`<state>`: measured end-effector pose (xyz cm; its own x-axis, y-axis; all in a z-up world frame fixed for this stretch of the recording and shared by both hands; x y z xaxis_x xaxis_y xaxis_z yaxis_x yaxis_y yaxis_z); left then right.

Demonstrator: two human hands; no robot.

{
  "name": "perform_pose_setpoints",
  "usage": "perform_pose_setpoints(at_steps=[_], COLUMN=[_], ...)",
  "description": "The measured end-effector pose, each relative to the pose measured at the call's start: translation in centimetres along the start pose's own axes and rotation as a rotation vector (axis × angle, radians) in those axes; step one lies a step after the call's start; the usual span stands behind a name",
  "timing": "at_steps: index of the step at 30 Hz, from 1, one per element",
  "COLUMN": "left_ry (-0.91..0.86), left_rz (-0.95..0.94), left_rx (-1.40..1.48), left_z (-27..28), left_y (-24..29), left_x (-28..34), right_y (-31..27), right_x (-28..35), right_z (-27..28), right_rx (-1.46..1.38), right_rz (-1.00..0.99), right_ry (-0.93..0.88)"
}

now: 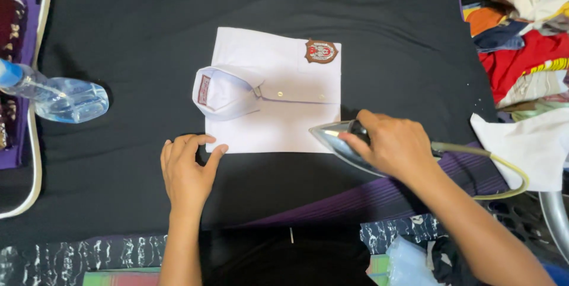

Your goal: The person irons a white shirt on a black ironing board, smoothing the fabric with an iron and adjusting the collar. The person then folds the shirt and places it on a stack of other clothes.

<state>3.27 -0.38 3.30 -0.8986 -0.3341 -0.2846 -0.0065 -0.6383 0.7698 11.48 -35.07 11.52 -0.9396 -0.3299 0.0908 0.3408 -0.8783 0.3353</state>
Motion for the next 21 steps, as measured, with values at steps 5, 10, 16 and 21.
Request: perform_pose_setpoints(at_steps=[5,10,16,21], left_ry=[0.013,0.024,0.066,0.077], left_rz=[-0.018,-0.010,-0.139,-0.134], left_rx=[-0.009,0.015,-0.043,-0.027], left_z=[0.1,0.3,0.7,0.9], left_y=[-0.4,0.2,1.5,1.9], left_x=[0.3,0.2,0.3,0.6], right_y=[2.3,7.3,15.8,15.5], right_x=[0.5,1.5,1.8,-0.7], right_z=[-0.7,-2.4,-6.0,-8.2], right_rx=[0.027,0.011,-0.599,-1.179], right_rz=[-0.095,-0.258,-0.441,-0.692], right_ry=[0.006,-0.048,0.716,1.110])
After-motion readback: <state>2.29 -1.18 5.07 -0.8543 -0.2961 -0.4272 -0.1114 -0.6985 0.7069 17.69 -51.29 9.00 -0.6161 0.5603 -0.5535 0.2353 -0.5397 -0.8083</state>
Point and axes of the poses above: each hand's wrist, its own x-axis away from the middle knuckle, its own z-axis out of the back of the hand, y = z × x, the point moved 3 cm from there along -x, towards the middle knuckle, and after that the axes turned 15 degrees about x, right-handed, at the moved point
